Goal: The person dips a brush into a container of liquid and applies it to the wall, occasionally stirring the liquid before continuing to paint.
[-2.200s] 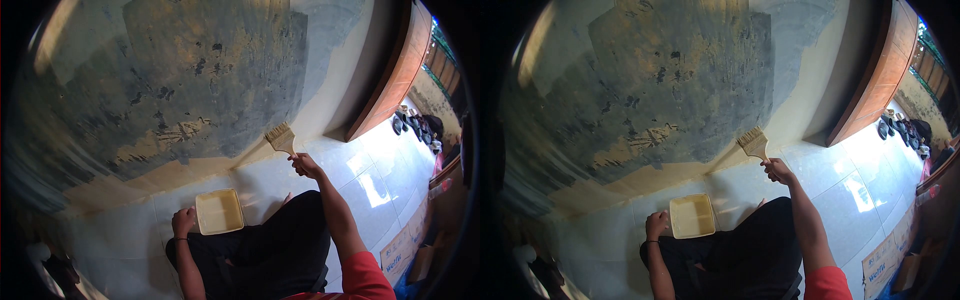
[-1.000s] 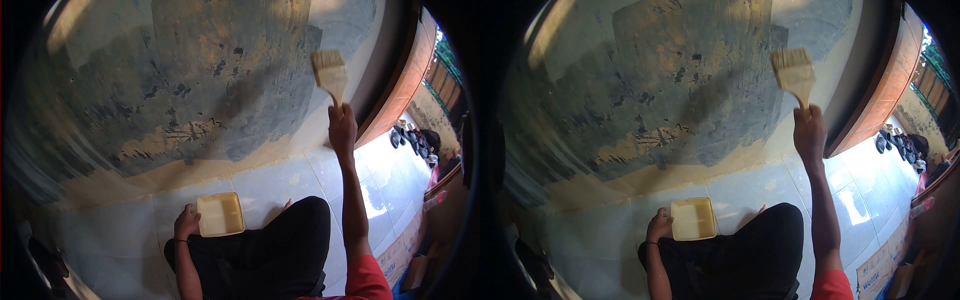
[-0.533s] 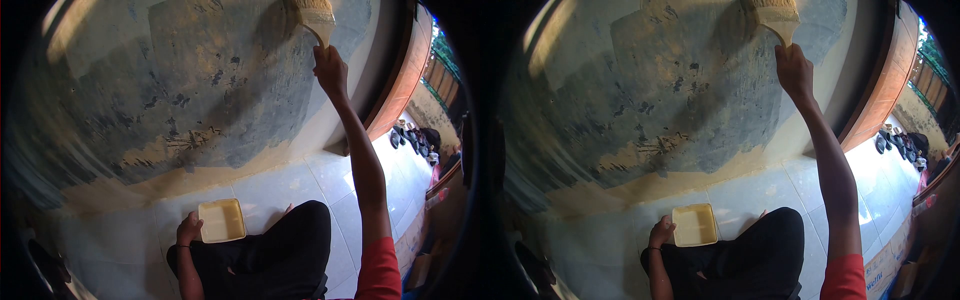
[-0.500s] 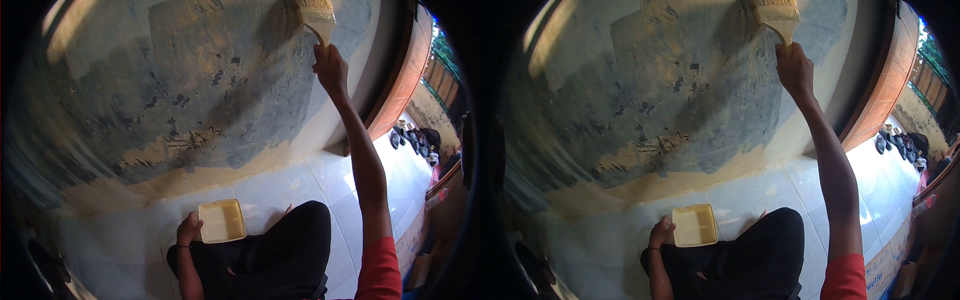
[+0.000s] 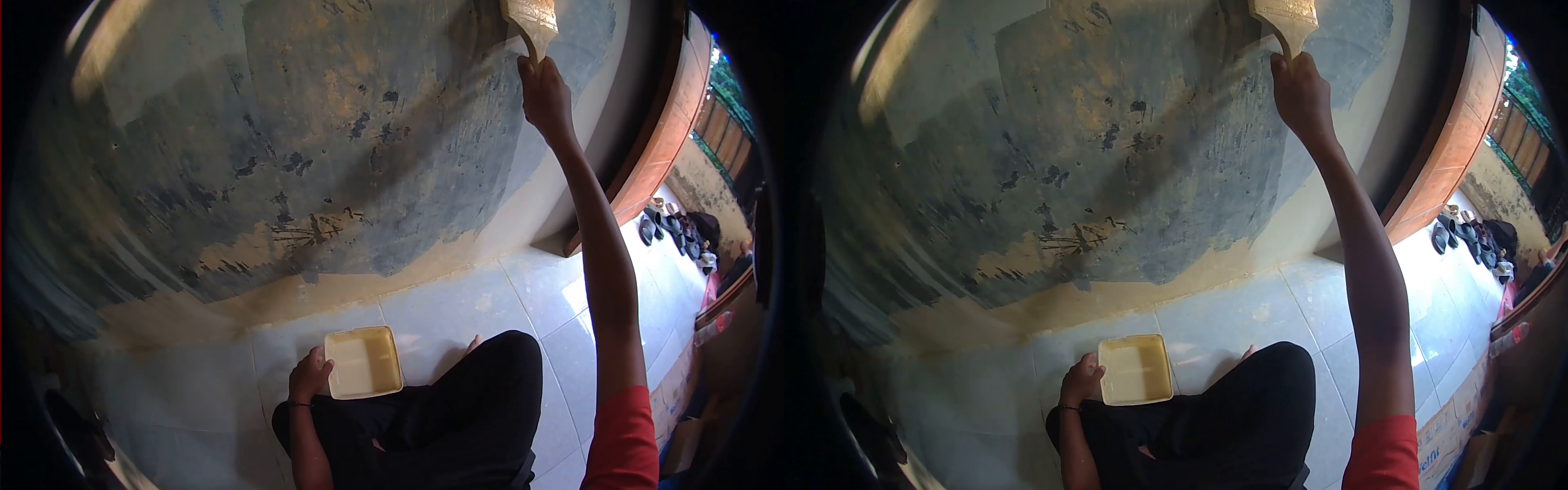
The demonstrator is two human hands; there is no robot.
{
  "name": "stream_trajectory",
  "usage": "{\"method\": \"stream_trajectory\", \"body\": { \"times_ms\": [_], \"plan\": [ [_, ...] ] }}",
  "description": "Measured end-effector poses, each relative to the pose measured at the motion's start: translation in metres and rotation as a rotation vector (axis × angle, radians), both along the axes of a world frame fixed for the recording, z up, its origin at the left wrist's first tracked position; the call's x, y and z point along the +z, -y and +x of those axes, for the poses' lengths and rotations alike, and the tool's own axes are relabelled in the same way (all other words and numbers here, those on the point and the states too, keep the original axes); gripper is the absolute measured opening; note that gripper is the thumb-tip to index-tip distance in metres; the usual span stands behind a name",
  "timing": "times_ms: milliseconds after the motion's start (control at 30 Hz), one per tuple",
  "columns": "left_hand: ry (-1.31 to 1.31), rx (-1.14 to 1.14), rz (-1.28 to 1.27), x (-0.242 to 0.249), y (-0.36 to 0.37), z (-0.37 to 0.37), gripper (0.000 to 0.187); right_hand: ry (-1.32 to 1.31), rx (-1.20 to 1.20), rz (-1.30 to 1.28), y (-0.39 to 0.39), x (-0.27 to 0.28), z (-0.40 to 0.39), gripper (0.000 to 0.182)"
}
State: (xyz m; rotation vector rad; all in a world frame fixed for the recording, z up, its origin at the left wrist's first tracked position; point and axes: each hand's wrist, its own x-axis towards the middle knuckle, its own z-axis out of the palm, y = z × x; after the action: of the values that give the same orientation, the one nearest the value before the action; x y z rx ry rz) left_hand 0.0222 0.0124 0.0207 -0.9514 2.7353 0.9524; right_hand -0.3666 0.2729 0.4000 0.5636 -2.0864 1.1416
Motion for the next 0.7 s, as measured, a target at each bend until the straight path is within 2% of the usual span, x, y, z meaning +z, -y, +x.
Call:
{"method": "stream_trajectory", "body": {
  "times_ms": [267, 700],
  "plan": [
    [0.011, 0.0, -0.033, 0.004, -0.003, -0.001, 0.052, -0.004, 0.001, 0.056, -0.005, -0.022, 0.01, 0.036],
    [0.026, -0.021, -0.024, 0.008, -0.004, -0.001, 0.05, 0.075, 0.047, 0.093, -0.016, -0.12, 0.021, 0.025]
  ]
}}
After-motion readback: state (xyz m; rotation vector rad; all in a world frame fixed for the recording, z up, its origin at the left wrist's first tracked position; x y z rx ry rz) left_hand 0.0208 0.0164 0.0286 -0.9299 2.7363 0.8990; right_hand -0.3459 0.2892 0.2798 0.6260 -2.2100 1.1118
